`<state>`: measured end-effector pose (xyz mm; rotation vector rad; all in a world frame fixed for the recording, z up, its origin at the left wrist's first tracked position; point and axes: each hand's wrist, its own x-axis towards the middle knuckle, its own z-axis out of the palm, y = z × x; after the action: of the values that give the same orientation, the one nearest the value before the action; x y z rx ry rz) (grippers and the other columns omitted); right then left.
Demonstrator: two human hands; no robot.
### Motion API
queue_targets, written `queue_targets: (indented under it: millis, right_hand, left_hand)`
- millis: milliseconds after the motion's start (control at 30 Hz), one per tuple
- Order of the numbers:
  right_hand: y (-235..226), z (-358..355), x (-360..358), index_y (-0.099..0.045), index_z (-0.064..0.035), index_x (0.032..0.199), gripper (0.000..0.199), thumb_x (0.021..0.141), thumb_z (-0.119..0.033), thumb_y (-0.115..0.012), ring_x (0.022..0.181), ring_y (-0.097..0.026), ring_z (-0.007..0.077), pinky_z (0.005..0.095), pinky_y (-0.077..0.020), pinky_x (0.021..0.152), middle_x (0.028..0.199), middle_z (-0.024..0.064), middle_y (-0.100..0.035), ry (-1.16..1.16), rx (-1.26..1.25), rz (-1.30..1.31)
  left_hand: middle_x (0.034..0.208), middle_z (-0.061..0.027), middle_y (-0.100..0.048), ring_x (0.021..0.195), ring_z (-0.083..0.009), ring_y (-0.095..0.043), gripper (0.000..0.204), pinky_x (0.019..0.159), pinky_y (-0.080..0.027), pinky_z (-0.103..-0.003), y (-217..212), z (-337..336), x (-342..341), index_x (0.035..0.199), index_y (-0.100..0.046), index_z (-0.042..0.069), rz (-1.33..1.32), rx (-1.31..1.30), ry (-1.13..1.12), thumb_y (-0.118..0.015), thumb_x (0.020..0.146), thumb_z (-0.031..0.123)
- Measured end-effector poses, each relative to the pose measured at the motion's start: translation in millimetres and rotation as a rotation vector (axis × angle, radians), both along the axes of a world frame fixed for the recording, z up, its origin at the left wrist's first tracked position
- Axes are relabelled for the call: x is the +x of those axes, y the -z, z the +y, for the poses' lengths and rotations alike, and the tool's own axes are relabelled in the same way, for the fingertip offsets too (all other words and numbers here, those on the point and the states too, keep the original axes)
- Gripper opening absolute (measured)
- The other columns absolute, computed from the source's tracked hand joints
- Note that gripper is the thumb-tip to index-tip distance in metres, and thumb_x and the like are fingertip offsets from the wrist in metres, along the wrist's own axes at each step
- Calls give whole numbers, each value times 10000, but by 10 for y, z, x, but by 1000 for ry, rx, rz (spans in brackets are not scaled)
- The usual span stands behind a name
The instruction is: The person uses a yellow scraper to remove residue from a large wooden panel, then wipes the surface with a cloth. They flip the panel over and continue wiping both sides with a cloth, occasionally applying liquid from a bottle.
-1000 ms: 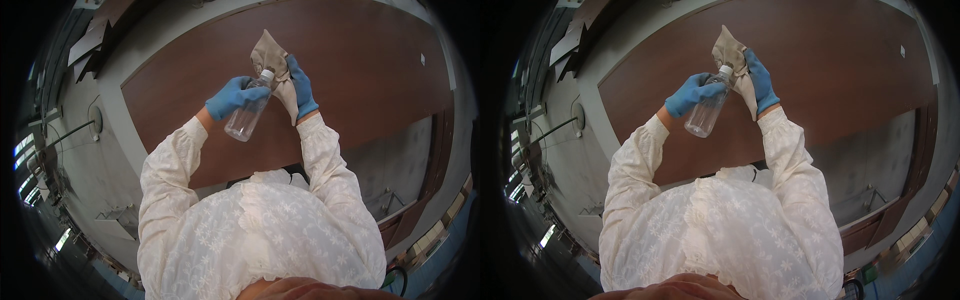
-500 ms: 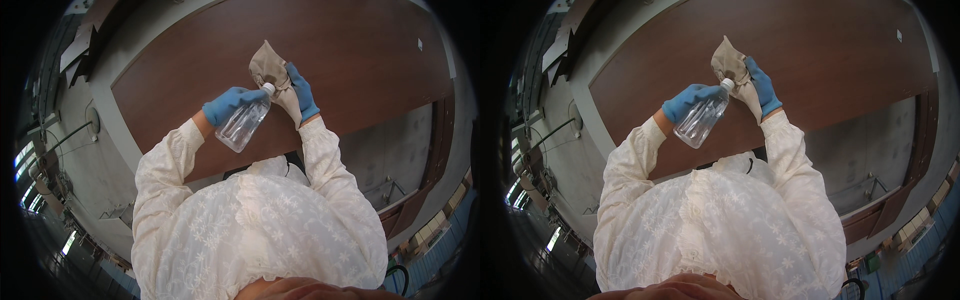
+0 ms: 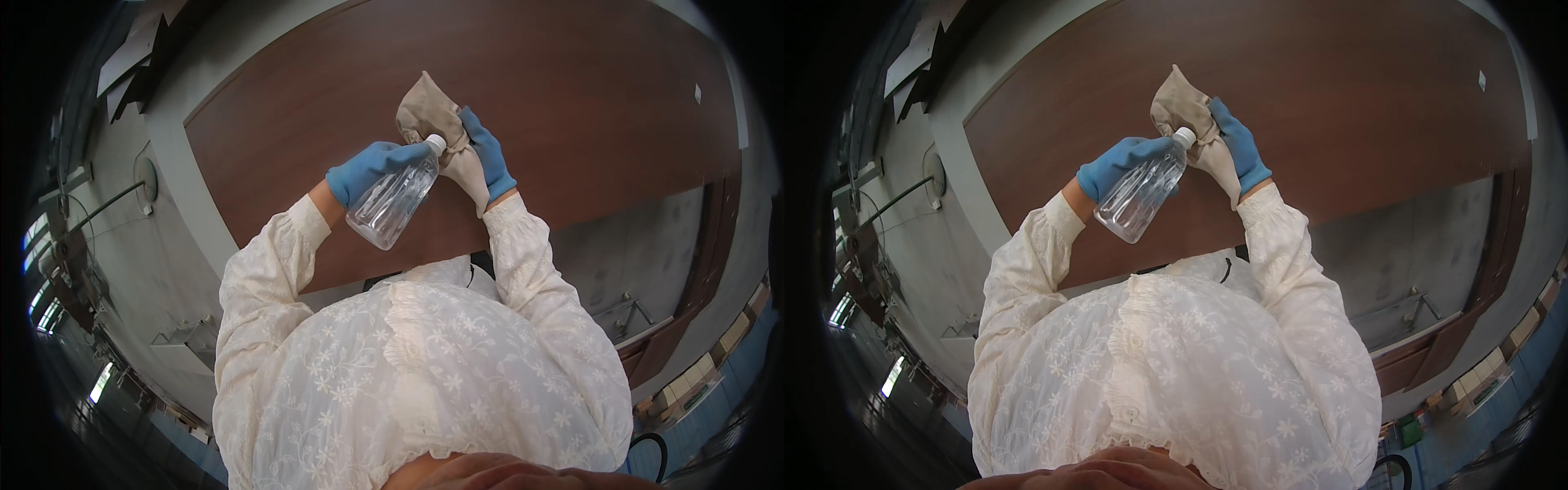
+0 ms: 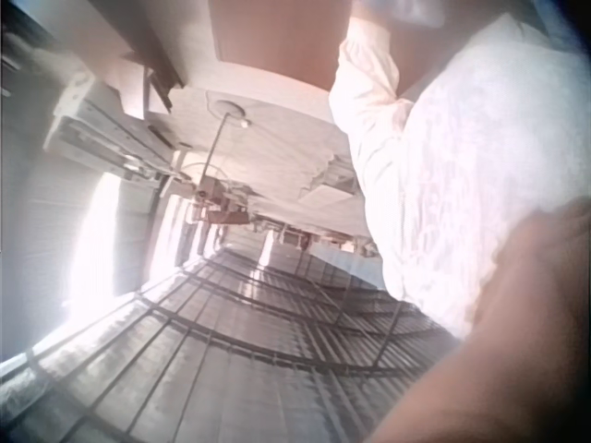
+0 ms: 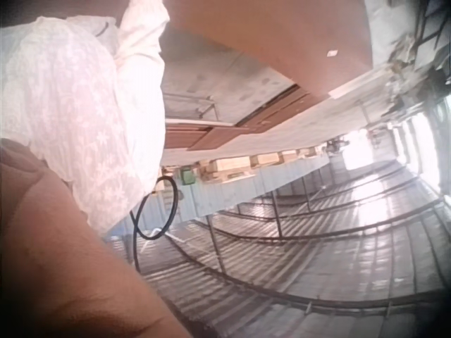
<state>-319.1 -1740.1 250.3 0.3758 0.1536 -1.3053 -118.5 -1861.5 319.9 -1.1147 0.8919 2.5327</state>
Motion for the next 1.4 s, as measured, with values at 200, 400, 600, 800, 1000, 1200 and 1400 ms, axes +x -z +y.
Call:
queue_targets:
  millis: [200,400,600,800,1000,1200,1400]
  right_hand:
    - [-33,-182,197,-496,-39,1543,606,1098,-448,-529,1420,-537,339,516,-420,1223,1540,175,-556,105,-99,-431]
    - [-188,-577,-260,-450,-43,1589,614,1096,-404,-518,1509,-449,318,529,-301,1303,1634,161,-478,235,-105,123]
    - [122,-1032,-1059,-535,-34,1499,486,1139,-357,-486,1385,-563,240,408,-446,1187,1477,97,-603,501,252,1434]
    - [770,-2061,-8,-623,-64,1386,449,1046,-358,-613,1364,-558,416,523,-363,1214,1471,213,-602,270,148,2938]
    - [746,-3182,2389,-641,-79,1315,419,975,-322,-665,1380,-556,412,552,-358,1211,1463,204,-605,295,-899,2937]
    - [621,-3430,981,-673,-62,1101,240,997,-264,-592,1044,-639,417,518,-489,964,1077,199,-673,298,-676,3028]
    - [701,-3473,750,-720,-48,1136,333,1014,-327,-584,995,-662,408,503,-528,909,1161,199,-705,296,229,3326]
  left_hand:
    - [1122,-90,-727,993,-166,-705,600,915,-583,-338,-122,-26,166,1277,-666,-25,-20,-547,53,-831,893,405]
    - [1279,-97,-676,1172,-208,-664,745,1037,-554,-368,-146,-252,513,1402,-580,18,92,-954,-94,-925,788,260]
    - [1288,-78,-683,1190,-200,-669,682,1060,-560,-390,-47,-714,1001,1399,-576,37,173,-1067,-489,-920,828,181]
    - [1386,-168,-641,1292,-257,-629,871,1106,-538,-421,144,-1895,1736,1445,-526,-8,-5,-1316,-688,-971,789,352]
    - [1054,-46,-705,922,-147,-686,436,842,-601,-322,307,-3302,2286,1215,-587,52,63,-1575,-937,-862,878,50]
    - [1011,-35,-694,853,-150,-674,370,723,-594,-301,753,-4003,2579,1189,-568,86,79,-1411,-1165,-805,915,12]
    - [1074,-29,-712,961,-135,-681,424,847,-590,-298,1158,-4397,2872,1241,-581,85,96,-1730,-1078,-849,913,87]
